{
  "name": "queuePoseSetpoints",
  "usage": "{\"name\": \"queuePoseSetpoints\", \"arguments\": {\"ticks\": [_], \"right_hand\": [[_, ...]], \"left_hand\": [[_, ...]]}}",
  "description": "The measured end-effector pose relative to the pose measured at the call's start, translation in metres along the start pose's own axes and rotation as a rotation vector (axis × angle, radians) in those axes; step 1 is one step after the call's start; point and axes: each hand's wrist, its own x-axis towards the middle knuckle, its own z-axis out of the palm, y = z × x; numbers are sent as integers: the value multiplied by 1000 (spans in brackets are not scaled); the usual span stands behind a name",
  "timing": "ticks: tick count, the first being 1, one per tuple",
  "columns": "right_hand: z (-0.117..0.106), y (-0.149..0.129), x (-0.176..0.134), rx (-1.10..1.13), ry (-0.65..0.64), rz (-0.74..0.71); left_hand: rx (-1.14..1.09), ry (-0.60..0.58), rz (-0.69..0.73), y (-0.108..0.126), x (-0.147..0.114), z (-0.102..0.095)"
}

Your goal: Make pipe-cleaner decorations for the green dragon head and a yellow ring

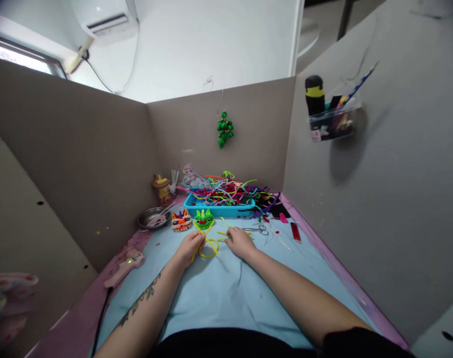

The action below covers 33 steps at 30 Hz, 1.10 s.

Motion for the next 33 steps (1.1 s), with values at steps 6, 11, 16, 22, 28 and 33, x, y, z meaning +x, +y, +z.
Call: {"name": "queuePoseSetpoints", "arguments": {"ticks": [6, 11, 16, 22, 28, 33], "right_hand": [[-5, 0, -1, 72, 103, -26], [-20, 1, -1, 626, 314, 18], [-33, -7, -5, 1028, 292, 177], [-39, -30, -12, 1189, 139, 190], [-35, -53, -21, 1402, -97, 271], [-20, -61, -28, 1222, -316, 227]], "left_hand": [[19, 6, 12, 1, -1, -1], [14, 32, 54, 2, 0, -2], [10, 103, 96, 4, 1, -3], [-73, 124, 84, 5, 1, -4], [-184, -51, 88, 4, -4, 1], [-147, -102, 131, 3, -6, 4]]}}
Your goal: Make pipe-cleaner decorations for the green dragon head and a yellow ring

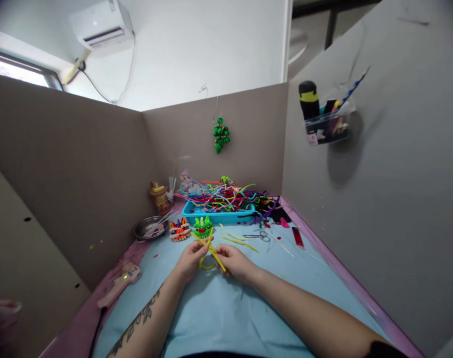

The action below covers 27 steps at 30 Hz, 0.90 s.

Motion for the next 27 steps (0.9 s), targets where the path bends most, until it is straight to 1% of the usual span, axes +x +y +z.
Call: {"name": "queuePoseSetpoints", "arguments": {"ticks": [3, 6, 12, 16, 21, 22, 24, 27], "right_hand": [[1, 6, 1, -38, 1, 40], [0, 8, 1, -50, -3, 11], [0, 8, 0, -46, 4, 29], [-1, 7, -2, -82, 10, 40], [-4, 5, -3, -121, -29, 58], [-5, 5, -3, -119, -10, 51], [-8, 3, -1, -106, 91, 14], [-15, 0, 2, -45, 338, -91]], "left_hand": [[56, 49, 0, -1, 1, -2], [84, 74, 15, 0, 2, -3], [166, 60, -1, 3, 0, 2], [147, 130, 37, 3, 2, 1], [110, 204, 63, 2, 5, -5], [115, 222, 67, 1, 6, -6], [121, 260, 79, 0, 8, -9], [101, 328, 74, -2, 12, -14]]}}
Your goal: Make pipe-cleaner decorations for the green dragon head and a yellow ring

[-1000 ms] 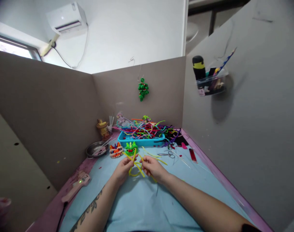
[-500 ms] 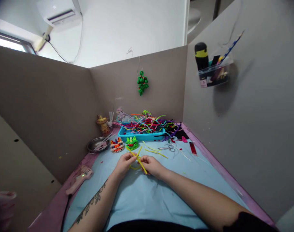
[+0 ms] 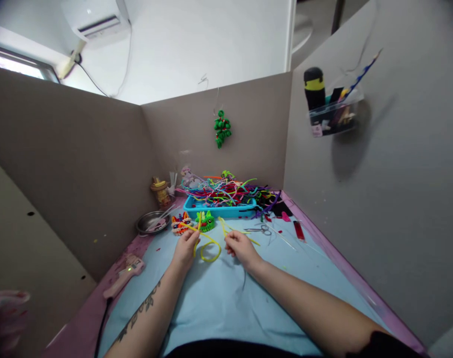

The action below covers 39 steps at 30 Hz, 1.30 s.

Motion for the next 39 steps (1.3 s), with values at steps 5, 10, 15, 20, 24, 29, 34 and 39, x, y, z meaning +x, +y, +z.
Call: {"name": "queuePoseSetpoints", "arguments": {"ticks": [5, 10, 15, 20, 24, 29, 34, 39], "right_hand": [[-6, -1, 2, -79, 122, -232], [7, -1, -9, -215, -59, -252], [13, -4, -16, -407, -16, -354], [14, 0, -13, -454, 48, -400], [17, 5, -10, -396, 47, -343], [19, 6, -7, -337, 82, -341], [18, 8, -5, -312, 114, -337], [17, 11, 0, -303, 143, -344]], "left_hand": [[55, -8, -3, 0, 0, 0], [142, -59, 37, 3, -8, 9], [198, -106, 130, 1, -11, 12], [185, -109, 164, 1, -15, 16], [156, -163, 105, 1, -19, 21], [99, -193, 53, -3, -19, 22], [28, -185, 11, -6, -19, 23], [-32, -190, -51, -6, -21, 24]]}}
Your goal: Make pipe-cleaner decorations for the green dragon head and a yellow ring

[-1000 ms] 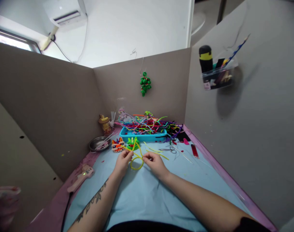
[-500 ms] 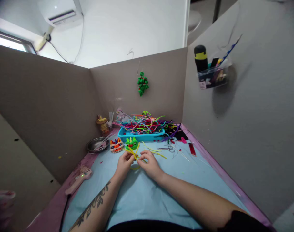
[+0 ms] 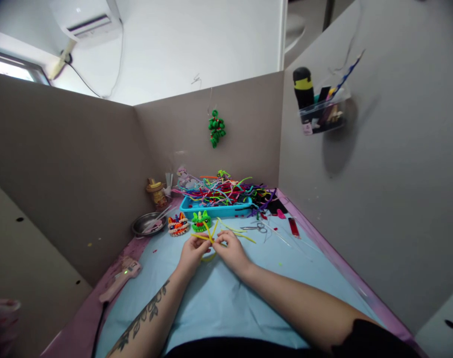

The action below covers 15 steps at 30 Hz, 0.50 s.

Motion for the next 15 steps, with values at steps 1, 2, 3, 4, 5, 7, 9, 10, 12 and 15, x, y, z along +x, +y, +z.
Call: {"name": "queuePoseSetpoints", "arguments": {"ticks": [1, 2, 3, 4, 5, 7, 9, 10, 12, 15], "right_hand": [[0, 1, 0, -2, 3, -7], [0, 1, 1, -6, 6, -15], [0, 2, 1, -14, 8, -20], [-1, 1, 1, -24, 10, -23], [-1, 1, 0, -37, 13, -24], [-1, -3, -1, -68, 20, -26], [-2, -7, -2, -104, 26, -41], [-2, -9, -3, -121, 26, -54], [-2, -12, -5, -150, 23, -87], [-2, -14, -5, -174, 22, -121]], "left_hand": [[-6, -5, -8, 0, 0, 0], [-13, -9, -14, 1, -1, 1], [-19, -14, -17, 2, -1, 2], [-22, -18, -18, 2, -1, 2], [-22, -16, -16, 3, -1, 3], [-8, 2, -8, 4, -1, 5], [20, 29, -6, 4, -1, 7], [35, 39, -9, 4, -2, 7], [64, 45, -19, 4, -2, 9], [97, 54, -14, 4, -2, 9]]}}
